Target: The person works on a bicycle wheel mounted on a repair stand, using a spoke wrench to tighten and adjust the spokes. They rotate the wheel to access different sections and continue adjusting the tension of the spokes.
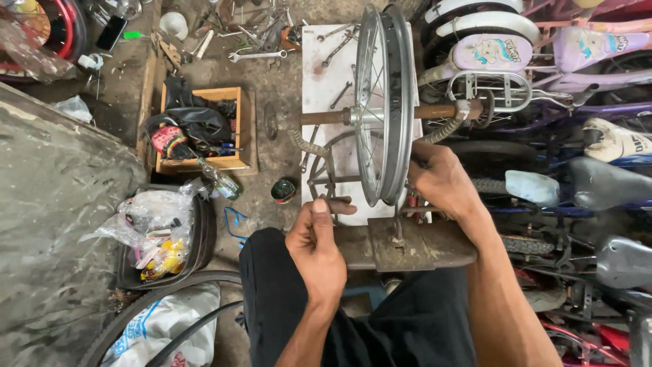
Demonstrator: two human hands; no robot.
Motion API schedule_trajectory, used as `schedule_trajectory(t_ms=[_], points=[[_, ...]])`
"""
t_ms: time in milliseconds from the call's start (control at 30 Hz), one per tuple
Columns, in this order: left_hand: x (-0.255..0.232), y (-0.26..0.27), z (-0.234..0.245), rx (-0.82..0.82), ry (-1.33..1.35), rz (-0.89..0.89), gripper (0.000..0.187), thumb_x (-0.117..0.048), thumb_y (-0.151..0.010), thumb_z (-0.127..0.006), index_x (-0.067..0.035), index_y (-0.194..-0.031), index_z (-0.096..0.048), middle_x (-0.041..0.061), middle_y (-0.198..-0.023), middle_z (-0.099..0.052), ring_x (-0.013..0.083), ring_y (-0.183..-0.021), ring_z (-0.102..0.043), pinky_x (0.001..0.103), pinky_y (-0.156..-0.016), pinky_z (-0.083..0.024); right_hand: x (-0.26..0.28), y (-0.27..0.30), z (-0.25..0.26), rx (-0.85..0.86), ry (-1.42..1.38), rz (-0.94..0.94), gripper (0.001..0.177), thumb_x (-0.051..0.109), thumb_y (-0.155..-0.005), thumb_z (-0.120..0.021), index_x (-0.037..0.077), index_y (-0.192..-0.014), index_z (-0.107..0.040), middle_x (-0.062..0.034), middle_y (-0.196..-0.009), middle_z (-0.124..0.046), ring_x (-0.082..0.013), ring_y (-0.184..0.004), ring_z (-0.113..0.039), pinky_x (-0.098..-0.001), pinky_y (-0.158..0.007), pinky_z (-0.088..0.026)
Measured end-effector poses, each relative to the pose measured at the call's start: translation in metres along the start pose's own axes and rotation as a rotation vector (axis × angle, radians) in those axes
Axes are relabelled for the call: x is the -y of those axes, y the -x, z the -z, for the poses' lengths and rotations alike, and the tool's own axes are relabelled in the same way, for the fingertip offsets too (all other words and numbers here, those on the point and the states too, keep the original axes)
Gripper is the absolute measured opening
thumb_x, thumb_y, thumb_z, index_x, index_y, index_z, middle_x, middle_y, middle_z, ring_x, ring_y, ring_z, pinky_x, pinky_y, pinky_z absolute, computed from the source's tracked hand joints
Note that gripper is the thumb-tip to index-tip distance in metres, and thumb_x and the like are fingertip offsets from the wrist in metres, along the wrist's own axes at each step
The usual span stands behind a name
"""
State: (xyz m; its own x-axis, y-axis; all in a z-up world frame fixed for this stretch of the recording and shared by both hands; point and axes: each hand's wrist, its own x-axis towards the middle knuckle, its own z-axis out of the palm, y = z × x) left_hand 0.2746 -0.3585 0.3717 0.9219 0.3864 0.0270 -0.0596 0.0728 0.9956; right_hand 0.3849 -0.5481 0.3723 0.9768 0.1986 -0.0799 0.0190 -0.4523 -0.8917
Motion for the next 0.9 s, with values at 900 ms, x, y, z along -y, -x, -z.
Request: schedule_trajectory(t_ms=[900], points=[[-0.023,-0.036,0.035,0.167,-0.167,-0.028,0.033,-0.022,-0.106,-0.054,0.001,-0.091,-0.073,0.009,-0.092,-0.078,0.0171,-0.091,-0.071,0.032,-0.088,-0.053,0.015,0.003,-0.024,-0.127,0.029,-0.083,0.03,0.011,-0.091,-0.059,-0.004,-0.113,-0.072,-0.0163,-0.09,-0.077,-0.0186,-0.078,-0.071,-0.0334,-0.073,-0.056]])
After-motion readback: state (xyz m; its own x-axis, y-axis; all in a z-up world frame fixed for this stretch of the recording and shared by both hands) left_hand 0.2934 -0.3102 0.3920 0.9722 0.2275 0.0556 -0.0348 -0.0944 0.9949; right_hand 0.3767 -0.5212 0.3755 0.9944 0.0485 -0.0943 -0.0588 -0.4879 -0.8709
